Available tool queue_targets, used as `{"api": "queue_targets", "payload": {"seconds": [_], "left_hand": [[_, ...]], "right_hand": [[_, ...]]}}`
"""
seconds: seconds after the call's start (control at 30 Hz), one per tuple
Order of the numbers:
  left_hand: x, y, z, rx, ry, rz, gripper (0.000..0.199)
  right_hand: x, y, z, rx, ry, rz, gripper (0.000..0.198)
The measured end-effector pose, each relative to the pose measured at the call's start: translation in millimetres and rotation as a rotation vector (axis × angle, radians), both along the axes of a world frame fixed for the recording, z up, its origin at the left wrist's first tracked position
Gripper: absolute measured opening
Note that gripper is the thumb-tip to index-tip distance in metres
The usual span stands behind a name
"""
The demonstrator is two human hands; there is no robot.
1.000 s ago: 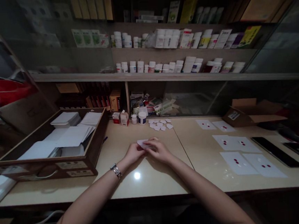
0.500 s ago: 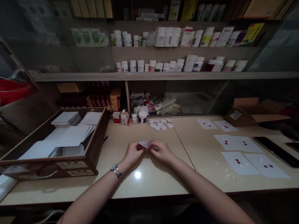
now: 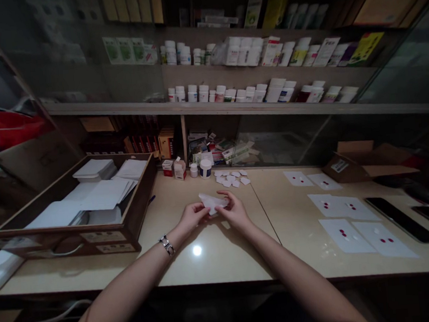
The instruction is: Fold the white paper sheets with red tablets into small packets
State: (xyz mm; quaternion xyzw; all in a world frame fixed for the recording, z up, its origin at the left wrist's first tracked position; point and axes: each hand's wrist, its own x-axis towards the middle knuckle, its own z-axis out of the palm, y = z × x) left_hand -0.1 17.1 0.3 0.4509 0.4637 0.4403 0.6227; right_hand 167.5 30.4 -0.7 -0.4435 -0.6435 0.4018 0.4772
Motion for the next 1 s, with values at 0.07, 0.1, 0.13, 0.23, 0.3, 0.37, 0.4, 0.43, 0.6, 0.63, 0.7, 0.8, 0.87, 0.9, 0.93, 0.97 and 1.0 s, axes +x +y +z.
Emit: {"api": "queue_targets", "payload": {"seconds": [0.07, 0.1, 0.13, 0.23, 0.3, 0.37, 0.4, 0.43, 0.6, 0.63, 0.7, 0.8, 0.87, 0.9, 0.93, 0.97, 1.0], "left_hand": [[0.6, 0.5, -1.4, -0.01, 0.017, 0.014, 0.037], [0.7, 0.8, -2.1, -0.018, 0.024, 0.019, 0.037], [0.7, 1.2, -2.7, -0.026, 0.031, 0.024, 0.036], [-0.2, 1.3, -2.6, -0.034, 0.058, 0.007, 0.034], [-1.3, 0.4, -1.1, -0.04, 0.086, -0.056, 0.033], [-2.3, -1.4, 1.0, -0.044, 0.113, -0.156, 0.033], [-2.8, -2.3, 1.9, -0.042, 0.126, -0.204, 0.034], [-3.3, -3.1, 2.7, -0.037, 0.138, -0.245, 0.035], [-5.2, -4.0, 2.7, -0.04, 0.157, -0.304, 0.04], [-5.3, -3.5, 2.0, -0.059, 0.147, -0.291, 0.04], [-5.1, -2.6, 0.3, -0.109, 0.124, -0.264, 0.038], [-4.2, -1.7, -1.4, -0.155, 0.112, -0.23, 0.03], [-3.8, -1.7, -1.9, -0.163, 0.116, -0.213, 0.026], [-3.8, -1.8, -2.0, -0.16, 0.117, -0.213, 0.025], [-3.9, -1.9, -2.0, -0.156, 0.115, -0.217, 0.024], [-4.1, -2.0, -2.1, -0.153, 0.11, -0.223, 0.024], [-4.4, -2.0, -2.2, -0.154, 0.104, -0.226, 0.024]], "right_hand": [[-1.0, 0.9, -0.2, -0.05, 0.036, -0.006, 0.05], [-1.2, 1.4, -0.4, -0.074, 0.049, -0.004, 0.05], [-1.1, 2.0, -0.6, -0.098, 0.051, 0.0, 0.047], [0.3, 4.7, -1.4, -0.163, 0.012, 0.01, 0.029], [1.5, 6.5, -1.6, -0.198, 0.001, 0.035, 0.027], [2.1, 7.4, -1.6, -0.248, 0.02, 0.087, 0.028], [2.0, 7.3, -1.5, -0.273, 0.024, 0.118, 0.029], [1.8, 6.9, -1.5, -0.293, 0.017, 0.147, 0.029], [0.5, 4.7, -2.5, -0.334, -0.032, 0.22, 0.029], [0.4, 4.9, -3.2, -0.328, -0.037, 0.208, 0.029], [0.3, 5.5, -4.9, -0.3, -0.047, 0.179, 0.026], [0.0, 6.0, -7.1, -0.221, -0.073, 0.142, 0.019], [-0.2, 5.5, -7.8, -0.164, -0.1, 0.13, 0.015], [-0.3, 4.9, -7.7, -0.139, -0.12, 0.125, 0.014], [-0.2, 4.3, -7.3, -0.119, -0.142, 0.123, 0.013], [-0.2, 3.5, -6.7, -0.1, -0.164, 0.12, 0.012], [0.0, 2.7, -5.8, -0.077, -0.184, 0.115, 0.011]]}}
